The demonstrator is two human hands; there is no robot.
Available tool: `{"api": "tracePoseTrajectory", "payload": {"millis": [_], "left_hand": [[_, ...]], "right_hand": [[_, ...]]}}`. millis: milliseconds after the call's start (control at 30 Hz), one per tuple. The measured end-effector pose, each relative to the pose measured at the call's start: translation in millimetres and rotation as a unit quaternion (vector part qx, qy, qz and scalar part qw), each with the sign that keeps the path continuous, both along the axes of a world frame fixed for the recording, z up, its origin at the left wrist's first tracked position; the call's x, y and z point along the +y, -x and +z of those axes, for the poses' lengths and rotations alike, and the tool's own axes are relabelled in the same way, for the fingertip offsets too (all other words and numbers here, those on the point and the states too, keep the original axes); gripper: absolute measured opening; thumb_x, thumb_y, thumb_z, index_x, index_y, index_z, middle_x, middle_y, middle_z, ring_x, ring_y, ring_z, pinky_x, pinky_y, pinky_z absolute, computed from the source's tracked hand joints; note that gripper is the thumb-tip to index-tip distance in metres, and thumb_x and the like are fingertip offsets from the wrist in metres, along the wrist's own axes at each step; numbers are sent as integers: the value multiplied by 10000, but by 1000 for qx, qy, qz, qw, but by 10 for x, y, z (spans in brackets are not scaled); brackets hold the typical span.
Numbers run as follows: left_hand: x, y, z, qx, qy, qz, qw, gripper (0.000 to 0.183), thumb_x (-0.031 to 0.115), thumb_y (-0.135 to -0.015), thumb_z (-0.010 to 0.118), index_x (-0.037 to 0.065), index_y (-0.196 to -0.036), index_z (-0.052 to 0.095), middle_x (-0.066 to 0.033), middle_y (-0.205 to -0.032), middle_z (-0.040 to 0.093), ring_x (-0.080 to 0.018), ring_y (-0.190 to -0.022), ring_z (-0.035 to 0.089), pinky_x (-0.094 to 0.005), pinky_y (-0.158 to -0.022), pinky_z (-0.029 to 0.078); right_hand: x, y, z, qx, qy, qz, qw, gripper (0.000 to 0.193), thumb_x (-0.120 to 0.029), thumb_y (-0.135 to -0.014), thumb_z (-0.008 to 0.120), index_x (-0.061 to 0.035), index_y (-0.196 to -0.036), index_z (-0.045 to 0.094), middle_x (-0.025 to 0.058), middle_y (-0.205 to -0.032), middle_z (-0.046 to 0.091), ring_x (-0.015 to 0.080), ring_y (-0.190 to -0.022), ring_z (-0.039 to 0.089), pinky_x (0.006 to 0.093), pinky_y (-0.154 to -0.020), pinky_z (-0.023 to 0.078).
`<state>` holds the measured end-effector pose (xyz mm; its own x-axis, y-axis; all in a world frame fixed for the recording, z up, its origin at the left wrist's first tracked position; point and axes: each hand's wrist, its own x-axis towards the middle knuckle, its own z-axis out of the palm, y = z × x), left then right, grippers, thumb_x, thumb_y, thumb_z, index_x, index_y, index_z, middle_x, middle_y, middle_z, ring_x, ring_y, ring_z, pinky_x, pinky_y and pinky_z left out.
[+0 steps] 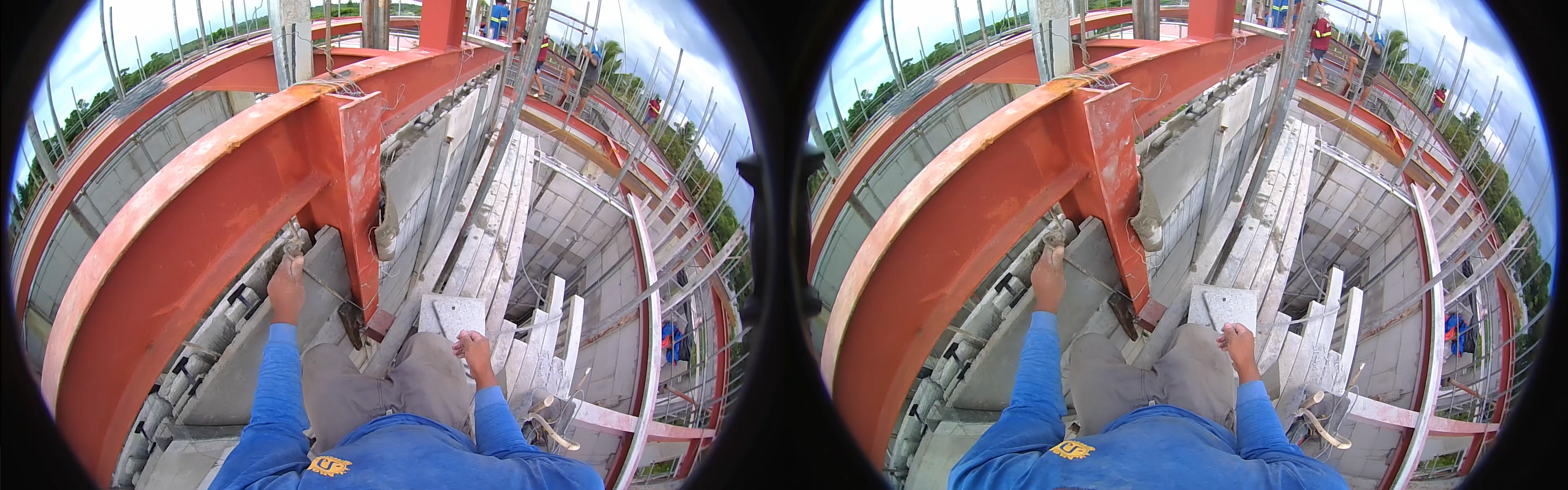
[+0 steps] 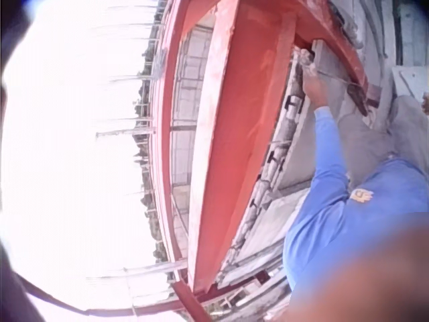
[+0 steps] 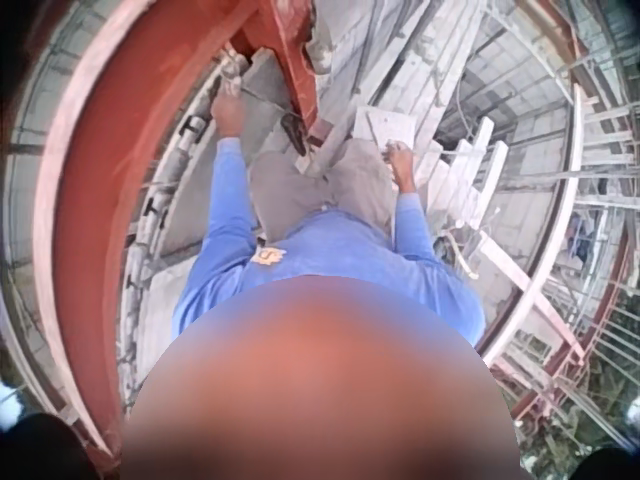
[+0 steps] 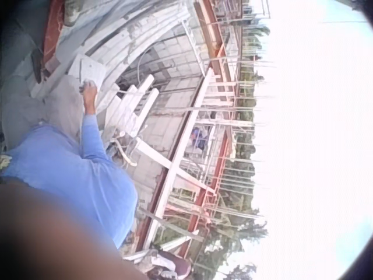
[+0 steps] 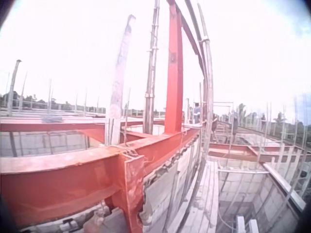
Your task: The person secures a red metal beam to a concrete structure using wire ties and a metal rod. They wrap the wire around the beam and concrete, then twist and tighten it with the rod to fasten the connection.
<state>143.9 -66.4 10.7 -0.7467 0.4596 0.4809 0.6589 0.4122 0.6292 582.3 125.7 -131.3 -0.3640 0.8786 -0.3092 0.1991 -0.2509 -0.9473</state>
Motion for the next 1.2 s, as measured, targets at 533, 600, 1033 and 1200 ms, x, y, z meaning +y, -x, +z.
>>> {"api": "tracePoseTrajectory", "payload": {"millis": [533,600,1033,1200], "left_hand": [[22,7,58,5,46,2,999,543,524,-1113,442,38,-1209,664,-252,-1047,727,-467,-998,689,-578,-827,529],[-37,33,62,24,47,20,998,544,528,-1111,443,42,-1216,665,-259,-1019,727,-470,-982,690,-582,-821,525],[-24,50,-24,57,39,31,997,611,582,-1104,441,27,-1143,695,-274,-959,729,-502,-942,687,-577,-830,532],[-7,41,-63,62,9,55,997,642,594,-1094,457,13,-1196,709,-284,-1061,733,-487,-1017,694,-558,-874,539]], "right_hand": [[394,-228,20,1,-46,72,996,224,-178,-1015,651,18,-1119,684,130,-865,748,172,-676,702,289,-582,549],[226,-127,118,-13,-43,100,994,242,-211,-1015,671,23,-1072,698,131,-839,750,176,-660,702,295,-587,551],[-90,-137,300,-21,-32,45,998,285,-241,-1076,615,22,-1039,718,89,-813,733,135,-676,678,278,-637,538],[-147,-189,296,-25,-51,52,997,255,-219,-1068,626,18,-1054,720,88,-823,736,139,-691,685,285,-650,544]]}}
